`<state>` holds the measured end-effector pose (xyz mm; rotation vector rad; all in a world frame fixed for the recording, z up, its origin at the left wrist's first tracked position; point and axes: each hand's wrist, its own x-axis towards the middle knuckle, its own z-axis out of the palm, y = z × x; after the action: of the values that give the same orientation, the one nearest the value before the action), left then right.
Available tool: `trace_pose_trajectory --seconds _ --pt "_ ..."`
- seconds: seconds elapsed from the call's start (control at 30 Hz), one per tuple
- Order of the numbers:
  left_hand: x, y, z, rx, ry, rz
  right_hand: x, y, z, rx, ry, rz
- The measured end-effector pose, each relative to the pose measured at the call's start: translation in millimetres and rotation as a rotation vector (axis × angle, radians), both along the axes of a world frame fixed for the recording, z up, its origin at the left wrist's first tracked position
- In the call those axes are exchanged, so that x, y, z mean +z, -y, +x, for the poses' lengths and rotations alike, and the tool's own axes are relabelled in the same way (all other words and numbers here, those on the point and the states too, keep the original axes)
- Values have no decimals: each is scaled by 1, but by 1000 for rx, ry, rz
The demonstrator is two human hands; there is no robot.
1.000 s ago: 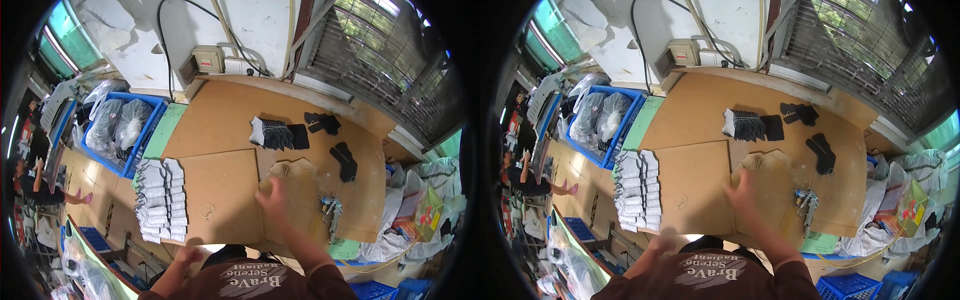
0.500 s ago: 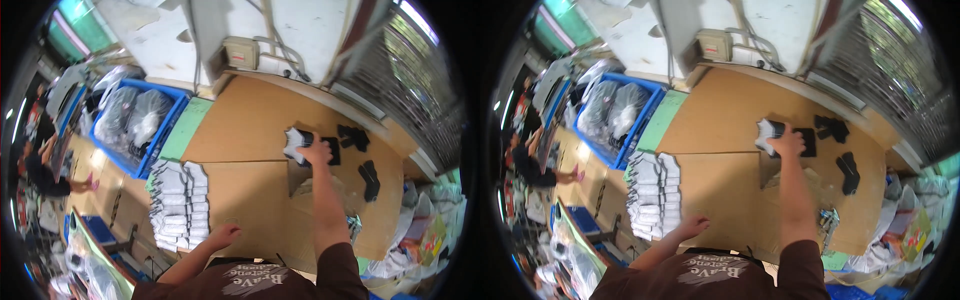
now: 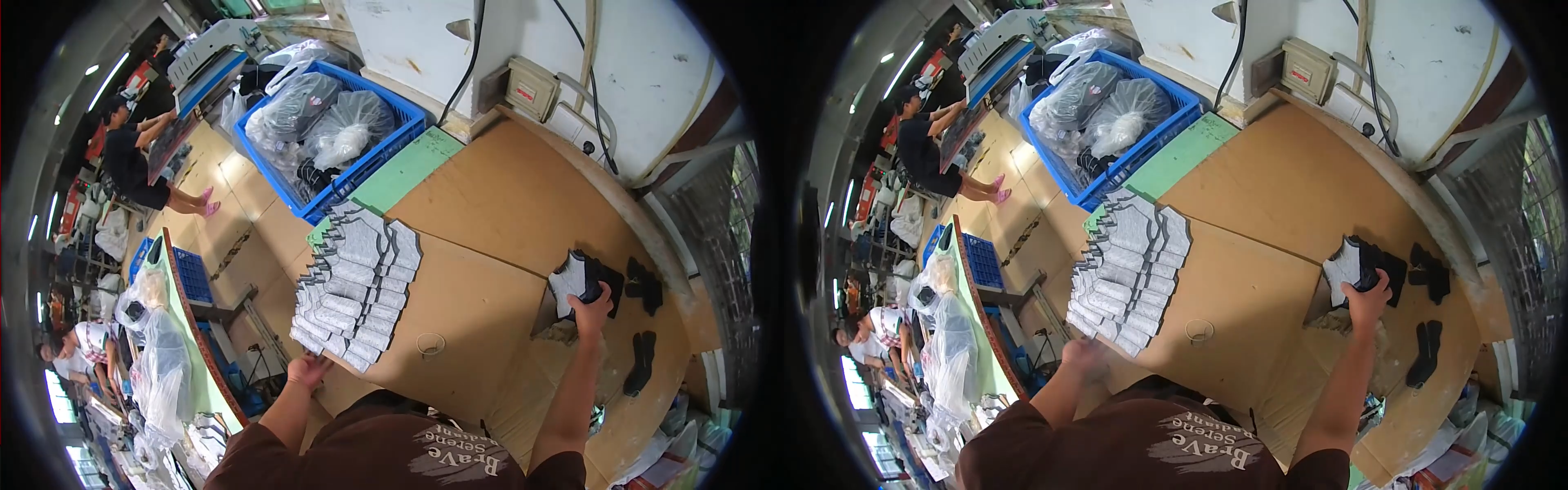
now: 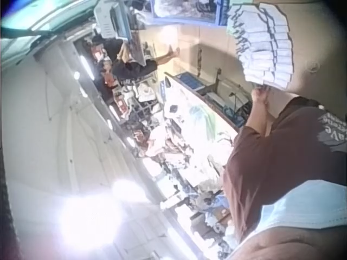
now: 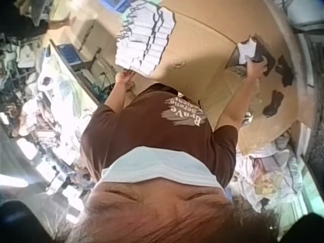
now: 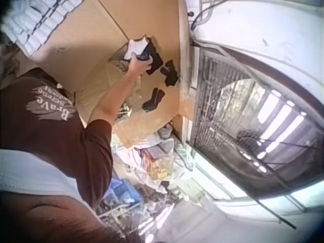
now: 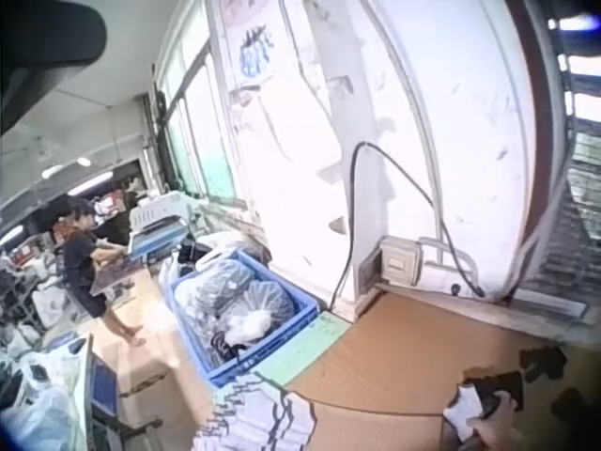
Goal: Organizing and stacking shoe upper components on a cardboard sheet.
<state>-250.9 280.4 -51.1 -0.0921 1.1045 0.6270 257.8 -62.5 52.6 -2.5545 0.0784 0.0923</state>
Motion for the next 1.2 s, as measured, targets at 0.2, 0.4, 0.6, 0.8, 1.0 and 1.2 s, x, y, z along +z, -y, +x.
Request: trace_pose_trajectory --seconds 0.2,0.4,0.6,0.8,1.0,1.2 --pt "23 -22 21 -70 10 347 -22 21 2 -82 67 274" --pt "-15 -51 2 -168 136 389 -24 52 -22 -154 25 893" --pt "-4 -48 21 -284 -597 428 0 70 -59 -261 -173 1535" --pt "83 59 142 -714 -325 1232 5 74 -125 55 -441 2137" --pt "46 202 233 -1365 778 428 31 59 -229 209 -908 1910" --pt "140 240 229 -1254 776 80 57 92 -250 233 -422 1398"
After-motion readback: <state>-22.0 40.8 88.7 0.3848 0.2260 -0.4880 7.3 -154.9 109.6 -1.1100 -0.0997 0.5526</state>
